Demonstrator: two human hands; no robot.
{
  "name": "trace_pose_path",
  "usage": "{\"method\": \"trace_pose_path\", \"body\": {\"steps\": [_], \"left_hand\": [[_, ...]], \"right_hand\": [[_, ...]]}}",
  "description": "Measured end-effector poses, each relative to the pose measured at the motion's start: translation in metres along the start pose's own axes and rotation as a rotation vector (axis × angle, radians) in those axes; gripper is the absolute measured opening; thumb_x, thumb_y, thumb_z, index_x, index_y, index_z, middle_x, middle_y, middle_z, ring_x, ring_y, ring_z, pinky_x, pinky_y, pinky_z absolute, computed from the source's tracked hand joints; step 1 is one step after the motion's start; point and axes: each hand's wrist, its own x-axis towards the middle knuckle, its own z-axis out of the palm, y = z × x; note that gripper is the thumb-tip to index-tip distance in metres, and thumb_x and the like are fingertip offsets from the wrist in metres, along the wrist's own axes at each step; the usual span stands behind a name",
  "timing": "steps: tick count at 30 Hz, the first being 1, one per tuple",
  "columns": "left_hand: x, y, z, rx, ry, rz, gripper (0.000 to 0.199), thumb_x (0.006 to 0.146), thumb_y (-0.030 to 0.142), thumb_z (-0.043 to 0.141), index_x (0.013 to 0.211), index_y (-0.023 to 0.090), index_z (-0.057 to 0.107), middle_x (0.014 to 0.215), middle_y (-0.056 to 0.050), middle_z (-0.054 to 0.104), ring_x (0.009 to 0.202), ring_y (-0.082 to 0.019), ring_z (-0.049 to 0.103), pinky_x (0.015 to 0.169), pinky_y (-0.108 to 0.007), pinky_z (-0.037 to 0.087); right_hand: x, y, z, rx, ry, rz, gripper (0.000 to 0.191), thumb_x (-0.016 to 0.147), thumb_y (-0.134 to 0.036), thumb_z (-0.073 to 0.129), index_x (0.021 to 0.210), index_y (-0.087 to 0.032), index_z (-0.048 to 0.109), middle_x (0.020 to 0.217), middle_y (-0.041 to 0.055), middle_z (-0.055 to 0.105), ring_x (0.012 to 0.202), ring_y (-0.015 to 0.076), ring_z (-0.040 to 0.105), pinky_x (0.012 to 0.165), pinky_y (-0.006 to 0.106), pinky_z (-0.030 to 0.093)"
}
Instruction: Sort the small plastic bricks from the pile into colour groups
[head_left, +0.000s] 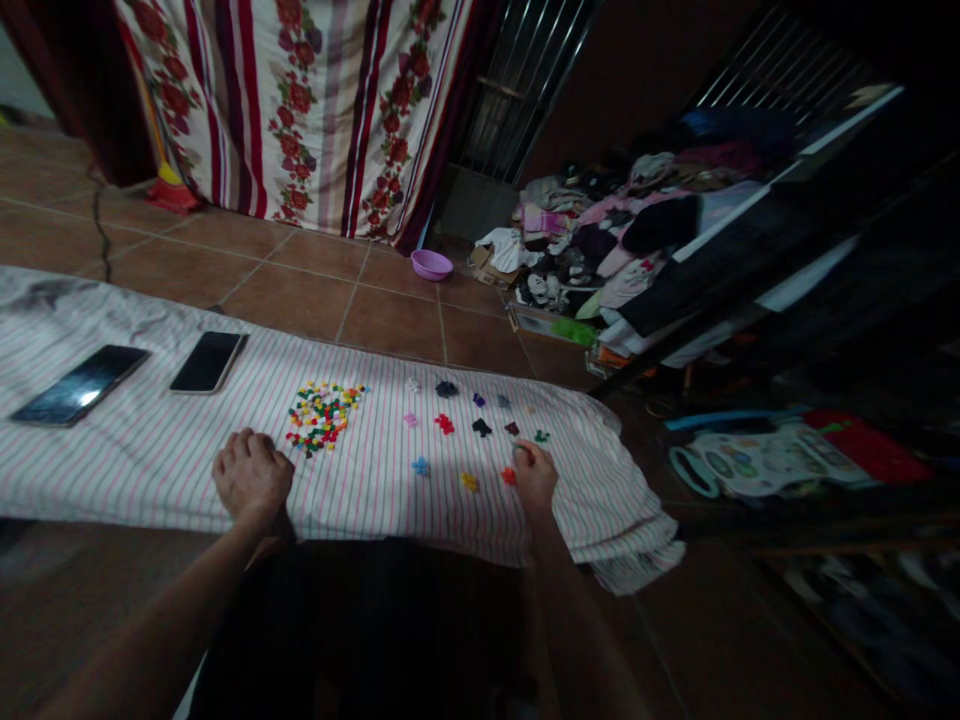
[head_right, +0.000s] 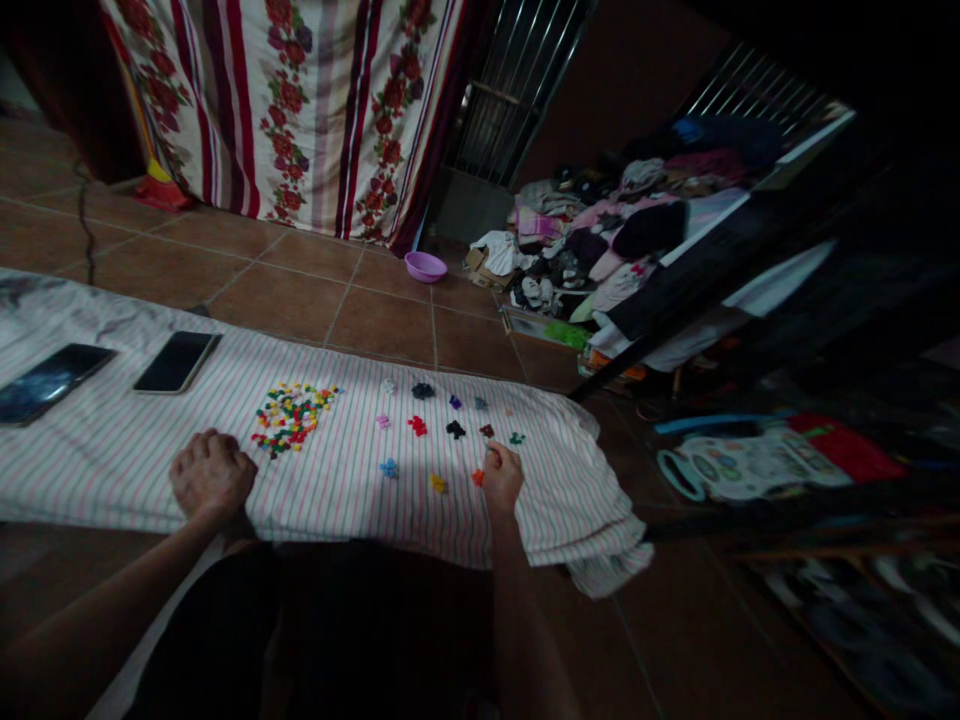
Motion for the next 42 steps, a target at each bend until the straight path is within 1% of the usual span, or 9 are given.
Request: {"method": "trace_pose_path", "body": {"steps": [5,10,15,20,23,28,36,39,42], "left_hand": [[0.000,0.001,-0.001,-0.011,-0.010,-0.008,0.035,0.080,0.026,0.040,0.105,0.010,0.058,0.127,-0.019,0.056,0.125,-0.030,0.046,0.105,-0.047,0.031],[0.000,0.004,-0.003,-0.017,0.000,-0.020,0.035,0.080,0.026,0.040,0.106,0.010,0.058,0.128,-0.019,0.056,0.126,-0.030,0.045,0.106,-0.047,0.031],[0.001,0.007,-0.004,-0.028,-0.013,-0.047,0.037,0.078,0.025,0.041,0.109,0.012,0.058,0.129,-0.018,0.055,0.126,-0.030,0.045,0.106,-0.048,0.031],[0.000,0.006,-0.005,-0.018,-0.018,-0.039,0.033,0.079,0.025,0.041,0.103,0.013,0.059,0.126,-0.017,0.057,0.125,-0.029,0.046,0.106,-0.046,0.030],[0.000,0.006,-0.006,-0.010,-0.032,-0.046,0.032,0.079,0.026,0.041,0.103,0.014,0.059,0.125,-0.017,0.057,0.124,-0.029,0.045,0.105,-0.046,0.030],[0.001,0.005,-0.005,0.007,-0.042,-0.055,0.033,0.079,0.026,0.042,0.106,0.014,0.059,0.127,-0.017,0.055,0.125,-0.029,0.044,0.104,-0.046,0.031],[0.000,0.005,-0.004,0.006,-0.019,-0.042,0.032,0.080,0.026,0.042,0.105,0.014,0.059,0.127,-0.016,0.056,0.126,-0.029,0.045,0.106,-0.045,0.031],[0.001,0.006,-0.005,0.012,-0.028,-0.040,0.032,0.079,0.026,0.042,0.102,0.013,0.059,0.127,-0.016,0.056,0.125,-0.029,0.046,0.106,-0.045,0.031],[0.001,0.006,-0.005,0.042,-0.028,-0.036,0.032,0.081,0.028,0.040,0.102,0.013,0.059,0.128,-0.016,0.056,0.125,-0.029,0.046,0.105,-0.044,0.031]], "right_hand": [[0.024,0.033,-0.013,-0.114,0.003,0.087,0.043,0.069,-0.029,0.041,0.091,-0.009,0.072,0.086,0.0147,0.069,0.085,0.0257,0.059,0.084,0.037,0.046],[0.045,0.055,-0.018,-0.208,-0.027,0.175,0.049,0.067,-0.025,0.040,0.099,-0.005,0.072,0.086,0.0164,0.069,0.086,0.0276,0.060,0.085,0.039,0.045],[0.060,0.066,-0.015,-0.260,-0.087,0.228,0.047,0.068,-0.028,0.044,0.101,-0.007,0.070,0.085,0.0151,0.068,0.087,0.0289,0.061,0.083,0.039,0.046],[0.072,0.068,-0.010,-0.267,-0.157,0.291,0.036,0.064,-0.030,0.056,0.091,-0.011,0.070,0.075,0.0116,0.065,0.081,0.0281,0.060,0.077,0.038,0.048],[0.077,0.069,-0.007,-0.297,-0.174,0.274,0.029,0.063,-0.030,0.060,0.086,-0.014,0.070,0.070,0.0091,0.063,0.082,0.0274,0.059,0.077,0.038,0.047],[0.082,0.070,-0.002,-0.310,-0.224,0.215,0.031,0.063,-0.029,0.064,0.089,-0.014,0.070,0.070,0.0076,0.064,0.081,0.0247,0.058,0.077,0.034,0.046],[0.087,0.075,0.002,-0.380,-0.274,0.157,0.039,0.068,-0.031,0.061,0.102,-0.015,0.069,0.091,0.0099,0.068,0.091,0.0233,0.060,0.084,0.032,0.045],[0.087,0.074,0.003,-0.362,-0.281,0.123,0.037,0.069,-0.028,0.059,0.101,-0.015,0.071,0.097,0.0109,0.068,0.094,0.0233,0.059,0.088,0.032,0.045],[0.086,0.072,0.004,-0.338,-0.268,0.101,0.034,0.069,-0.026,0.055,0.096,-0.015,0.073,0.096,0.0113,0.067,0.092,0.0233,0.060,0.089,0.033,0.045]]}}
